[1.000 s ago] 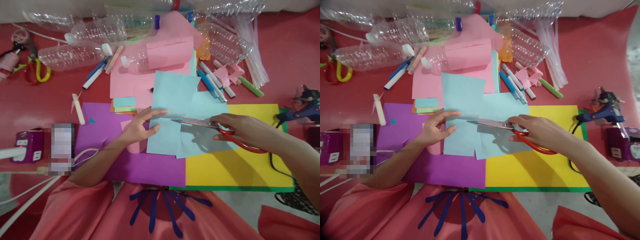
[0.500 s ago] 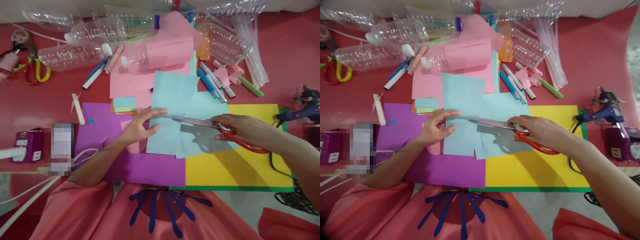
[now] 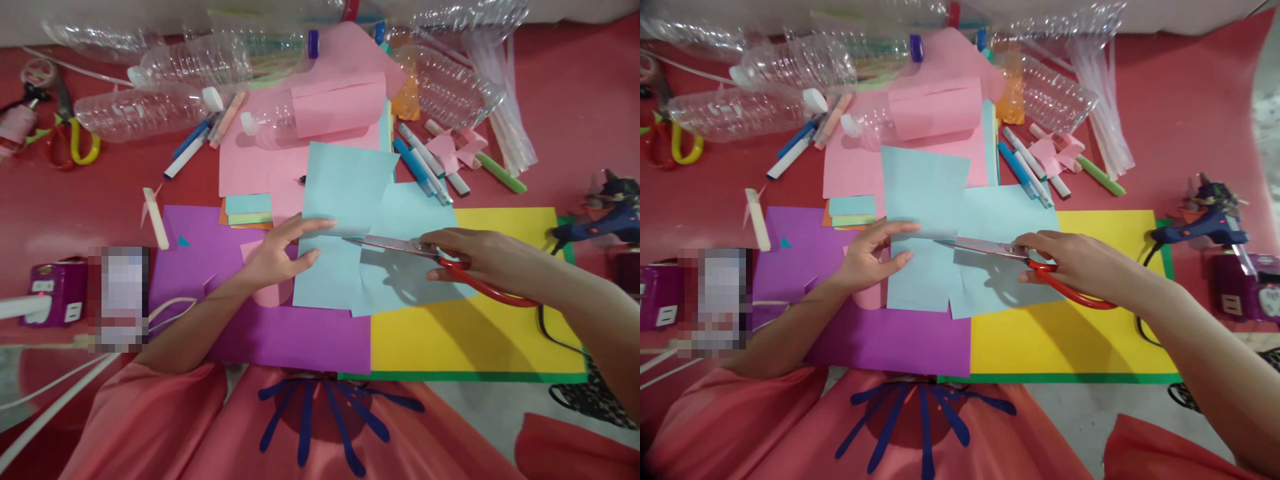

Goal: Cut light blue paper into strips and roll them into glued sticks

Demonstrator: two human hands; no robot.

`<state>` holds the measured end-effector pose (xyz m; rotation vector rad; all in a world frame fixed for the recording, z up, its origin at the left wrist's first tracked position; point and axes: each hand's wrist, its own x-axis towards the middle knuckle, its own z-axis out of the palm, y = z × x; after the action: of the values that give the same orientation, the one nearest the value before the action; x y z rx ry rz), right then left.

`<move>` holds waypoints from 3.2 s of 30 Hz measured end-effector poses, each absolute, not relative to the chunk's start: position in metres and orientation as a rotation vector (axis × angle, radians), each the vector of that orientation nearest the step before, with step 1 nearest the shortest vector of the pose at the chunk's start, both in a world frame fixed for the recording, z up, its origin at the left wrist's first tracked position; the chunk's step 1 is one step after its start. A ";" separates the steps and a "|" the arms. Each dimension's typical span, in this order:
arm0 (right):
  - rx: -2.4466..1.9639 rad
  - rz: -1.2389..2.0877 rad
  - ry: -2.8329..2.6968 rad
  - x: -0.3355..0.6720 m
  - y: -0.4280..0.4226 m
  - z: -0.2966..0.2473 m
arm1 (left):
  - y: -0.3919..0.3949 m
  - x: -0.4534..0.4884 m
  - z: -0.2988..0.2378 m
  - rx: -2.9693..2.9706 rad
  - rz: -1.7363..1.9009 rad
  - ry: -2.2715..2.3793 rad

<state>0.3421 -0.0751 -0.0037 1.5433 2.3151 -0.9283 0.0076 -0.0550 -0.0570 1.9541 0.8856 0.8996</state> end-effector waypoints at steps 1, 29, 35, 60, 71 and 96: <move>1.542 -0.924 2.328 0.343 -0.075 -0.004 | -0.055 0.008 -0.057 1.951 0.907 0.873; 1.491 -0.708 2.360 0.335 -0.080 0.004 | -0.055 0.007 -0.062 1.922 0.815 0.901; 1.450 -0.726 2.396 0.329 -0.077 -0.001 | -0.057 0.007 -0.061 1.966 0.782 0.909; 1.435 -0.664 2.434 0.328 -0.074 -0.006 | -0.056 0.008 -0.058 1.992 0.714 0.948; 1.459 -0.644 2.411 0.326 -0.080 -0.005 | -0.057 0.010 -0.056 1.965 0.752 0.919; 1.410 -0.686 2.429 0.312 -0.073 -0.006 | -0.056 0.010 -0.058 1.960 0.724 0.906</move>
<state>0.3123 -0.0729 -0.0059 1.4099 2.4293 -0.6865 0.0105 -0.0562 -0.0578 1.9603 0.9057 0.7239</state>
